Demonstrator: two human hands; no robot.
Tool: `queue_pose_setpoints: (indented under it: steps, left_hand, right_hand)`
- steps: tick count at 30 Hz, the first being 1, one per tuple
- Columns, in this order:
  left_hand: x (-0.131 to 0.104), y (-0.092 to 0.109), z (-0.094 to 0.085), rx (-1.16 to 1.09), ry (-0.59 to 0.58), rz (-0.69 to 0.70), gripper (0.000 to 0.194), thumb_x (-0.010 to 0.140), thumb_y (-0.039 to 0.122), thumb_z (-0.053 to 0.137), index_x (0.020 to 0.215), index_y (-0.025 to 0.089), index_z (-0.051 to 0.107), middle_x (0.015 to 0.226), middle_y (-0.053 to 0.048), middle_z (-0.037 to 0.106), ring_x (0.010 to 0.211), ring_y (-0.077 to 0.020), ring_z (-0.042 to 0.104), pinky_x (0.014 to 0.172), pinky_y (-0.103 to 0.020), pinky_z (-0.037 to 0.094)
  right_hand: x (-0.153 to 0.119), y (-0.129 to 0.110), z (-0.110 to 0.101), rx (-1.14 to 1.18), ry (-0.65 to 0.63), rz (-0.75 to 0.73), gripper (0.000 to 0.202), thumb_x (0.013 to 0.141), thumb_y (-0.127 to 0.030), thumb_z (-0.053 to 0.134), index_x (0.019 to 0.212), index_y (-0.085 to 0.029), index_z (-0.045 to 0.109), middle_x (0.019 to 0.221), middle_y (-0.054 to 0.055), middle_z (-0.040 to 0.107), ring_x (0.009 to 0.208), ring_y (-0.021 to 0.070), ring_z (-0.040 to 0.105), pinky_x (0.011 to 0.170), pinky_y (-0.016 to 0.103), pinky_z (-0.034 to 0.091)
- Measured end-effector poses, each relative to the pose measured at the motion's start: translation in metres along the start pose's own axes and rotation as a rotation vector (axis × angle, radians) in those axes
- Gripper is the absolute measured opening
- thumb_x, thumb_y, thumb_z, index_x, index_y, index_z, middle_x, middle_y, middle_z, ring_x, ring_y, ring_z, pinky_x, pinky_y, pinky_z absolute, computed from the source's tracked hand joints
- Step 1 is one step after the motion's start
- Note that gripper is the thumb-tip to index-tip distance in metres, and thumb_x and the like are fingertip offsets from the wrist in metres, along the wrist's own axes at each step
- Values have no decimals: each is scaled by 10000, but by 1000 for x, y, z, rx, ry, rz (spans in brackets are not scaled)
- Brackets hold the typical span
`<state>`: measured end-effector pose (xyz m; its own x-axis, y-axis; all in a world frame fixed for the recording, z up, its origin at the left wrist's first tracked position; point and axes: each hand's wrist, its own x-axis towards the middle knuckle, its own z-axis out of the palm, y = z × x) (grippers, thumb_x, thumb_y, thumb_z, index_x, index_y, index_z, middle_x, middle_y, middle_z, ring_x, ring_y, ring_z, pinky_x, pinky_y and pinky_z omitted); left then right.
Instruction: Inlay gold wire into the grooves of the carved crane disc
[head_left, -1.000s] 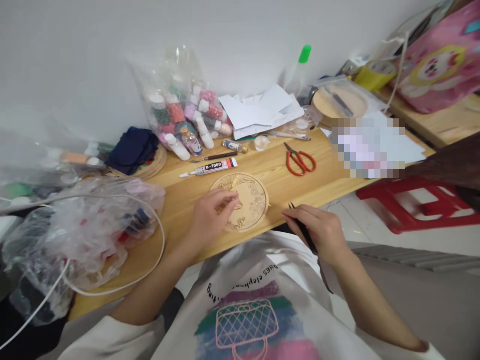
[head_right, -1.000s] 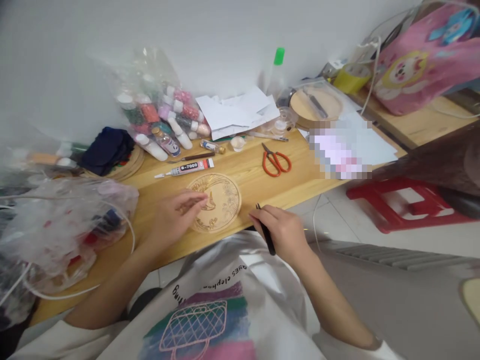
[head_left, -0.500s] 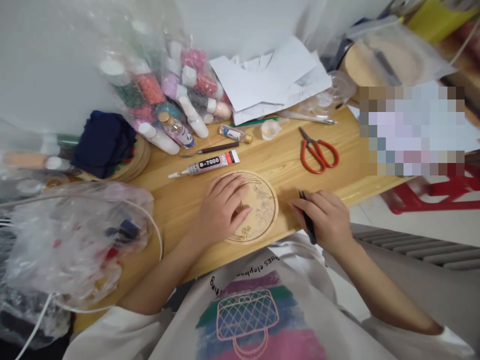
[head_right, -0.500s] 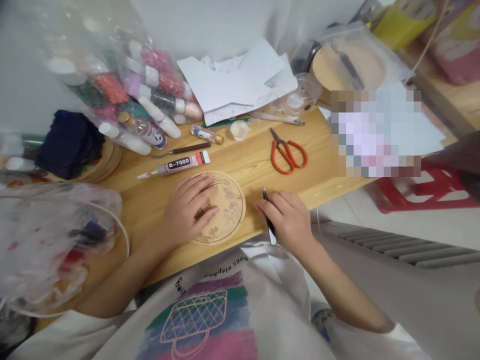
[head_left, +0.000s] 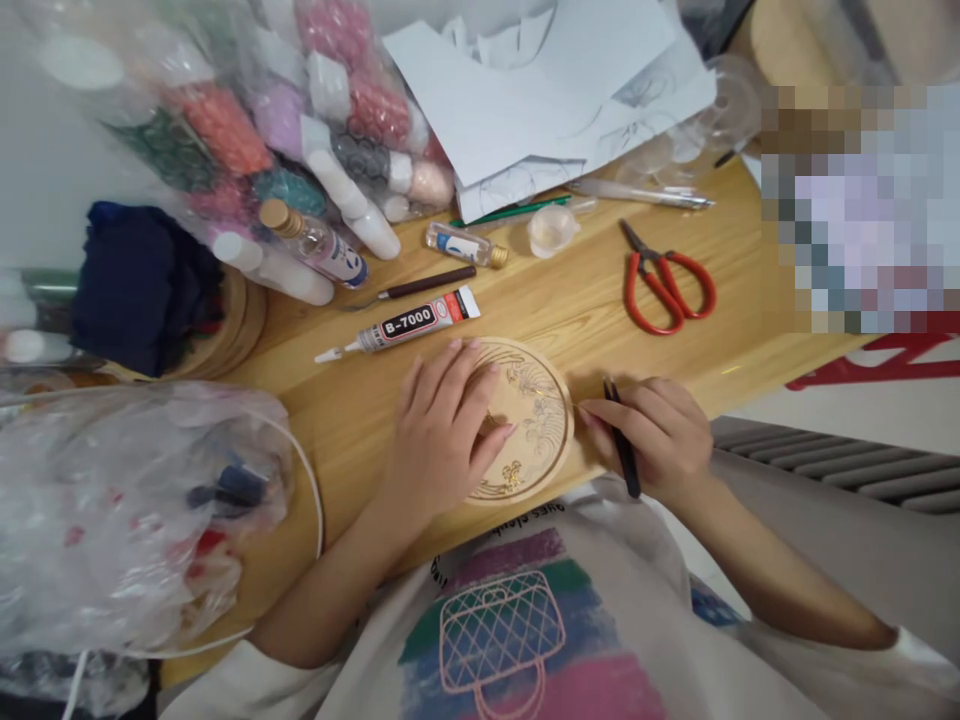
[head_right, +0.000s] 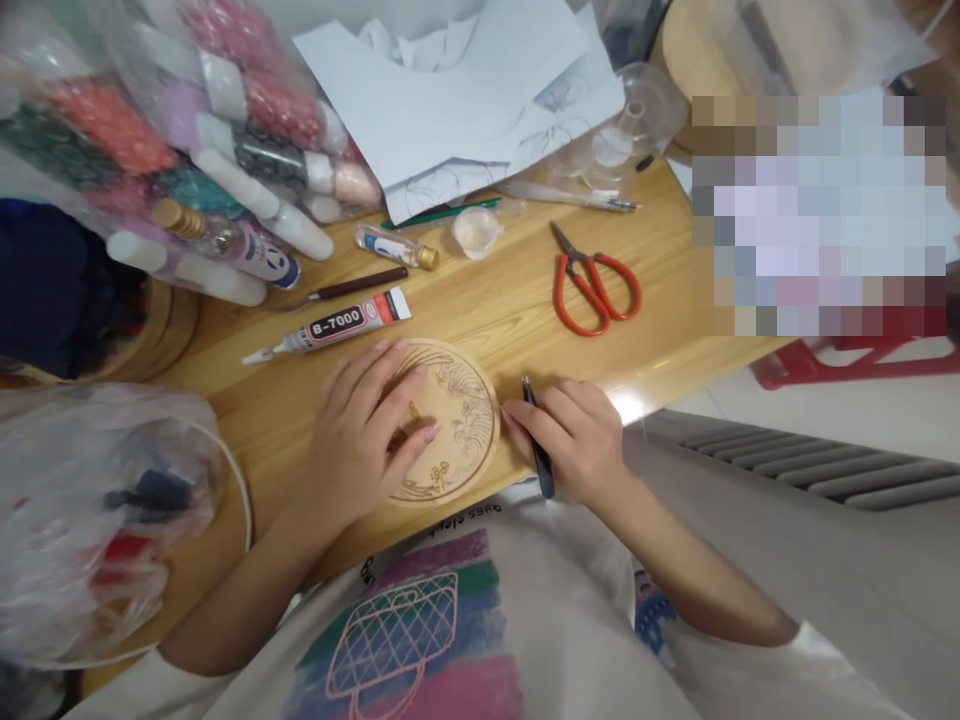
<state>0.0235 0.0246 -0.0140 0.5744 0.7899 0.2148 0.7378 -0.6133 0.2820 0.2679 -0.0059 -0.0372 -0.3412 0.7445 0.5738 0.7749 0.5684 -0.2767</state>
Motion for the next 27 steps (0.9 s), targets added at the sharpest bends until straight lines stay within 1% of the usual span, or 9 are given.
queue_pose_setpoints:
  steps: [3, 7, 14, 18, 27]
  left_hand:
    - [0, -2, 0, -2, -35, -2, 426, 965, 358, 550, 1338, 154, 555, 1481, -190, 516, 1407, -337, 437, 1166, -541, 308]
    - [1, -2, 0, 11, -57, 8, 445, 956, 369, 574, 1352, 168, 562, 1499, -196, 491, 1410, -361, 429, 1152, -565, 316]
    - [2, -2, 0, 16, -63, 6, 438, 956, 369, 579, 1349, 176, 568, 1492, -193, 497, 1406, -362, 434, 1143, -571, 336]
    - [2, -2, 0, 21, -74, 16, 446, 958, 361, 577, 1362, 174, 558, 1496, -202, 486, 1409, -367, 426, 1138, -573, 343]
    - [2, -3, 1, 6, -57, 22, 434, 955, 345, 579, 1349, 161, 569, 1472, -214, 502, 1402, -368, 431, 1138, -565, 351]
  right_hand:
    - [0, 0, 1, -3, 2, 2, 110, 862, -144, 694, 947, -176, 632, 663, 10, 601, 624, 152, 526, 577, 287, 406]
    - [-1, 1, 2, 6, 7, 9, 116, 854, -141, 699, 944, -176, 635, 648, 8, 595, 622, 156, 531, 573, 289, 410]
    - [-1, 1, 0, -1, -6, 18, 111, 861, -158, 698, 946, -184, 633, 655, 7, 602, 627, 154, 554, 575, 289, 421]
    - [1, 0, 0, -5, 6, 14, 93, 864, -161, 691, 931, -185, 631, 641, 5, 593, 612, 151, 538, 561, 287, 418]
    - [1, 0, -2, -8, -7, 4, 104, 866, -172, 697, 941, -182, 627, 650, 12, 604, 615, 154, 544, 551, 288, 424]
